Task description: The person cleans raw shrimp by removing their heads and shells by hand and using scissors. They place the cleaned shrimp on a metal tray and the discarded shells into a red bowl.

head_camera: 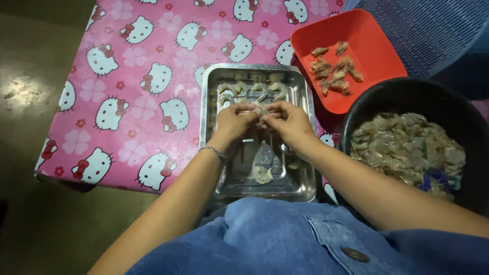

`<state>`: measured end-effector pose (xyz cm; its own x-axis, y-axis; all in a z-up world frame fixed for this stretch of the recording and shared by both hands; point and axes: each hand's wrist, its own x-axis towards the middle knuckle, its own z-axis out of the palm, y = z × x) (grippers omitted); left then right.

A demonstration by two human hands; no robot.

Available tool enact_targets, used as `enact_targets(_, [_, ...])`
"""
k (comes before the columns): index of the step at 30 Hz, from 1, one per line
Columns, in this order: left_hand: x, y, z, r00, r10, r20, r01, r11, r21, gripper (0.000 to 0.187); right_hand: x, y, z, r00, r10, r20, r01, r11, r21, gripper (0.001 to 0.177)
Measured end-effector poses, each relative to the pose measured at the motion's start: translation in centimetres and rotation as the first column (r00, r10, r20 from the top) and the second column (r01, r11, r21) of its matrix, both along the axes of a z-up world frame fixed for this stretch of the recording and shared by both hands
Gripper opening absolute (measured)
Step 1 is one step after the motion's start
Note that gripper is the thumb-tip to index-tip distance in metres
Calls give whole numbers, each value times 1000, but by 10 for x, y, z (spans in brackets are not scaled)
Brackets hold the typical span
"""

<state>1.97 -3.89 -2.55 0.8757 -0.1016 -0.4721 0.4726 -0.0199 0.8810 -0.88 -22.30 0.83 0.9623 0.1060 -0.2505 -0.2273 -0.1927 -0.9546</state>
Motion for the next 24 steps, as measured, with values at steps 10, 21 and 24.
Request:
enact_targets(10, [-19, -23, 20, 827, -317, 465, -55, 777, 628, 30, 23, -28, -13, 961, -240, -134, 188, 930, -317, 21])
enact_targets(21, [-20, -32, 16, 747, -466, 475, -142, 586, 798, 42, -10, -38, 19, 982, 154, -105, -183, 680, -710, 20])
enact_targets(24, [-19, -29, 16, 703, -465, 538, -147, 645, 750, 45, -38, -35, 38, 916, 310, -254, -364, 382, -849, 26])
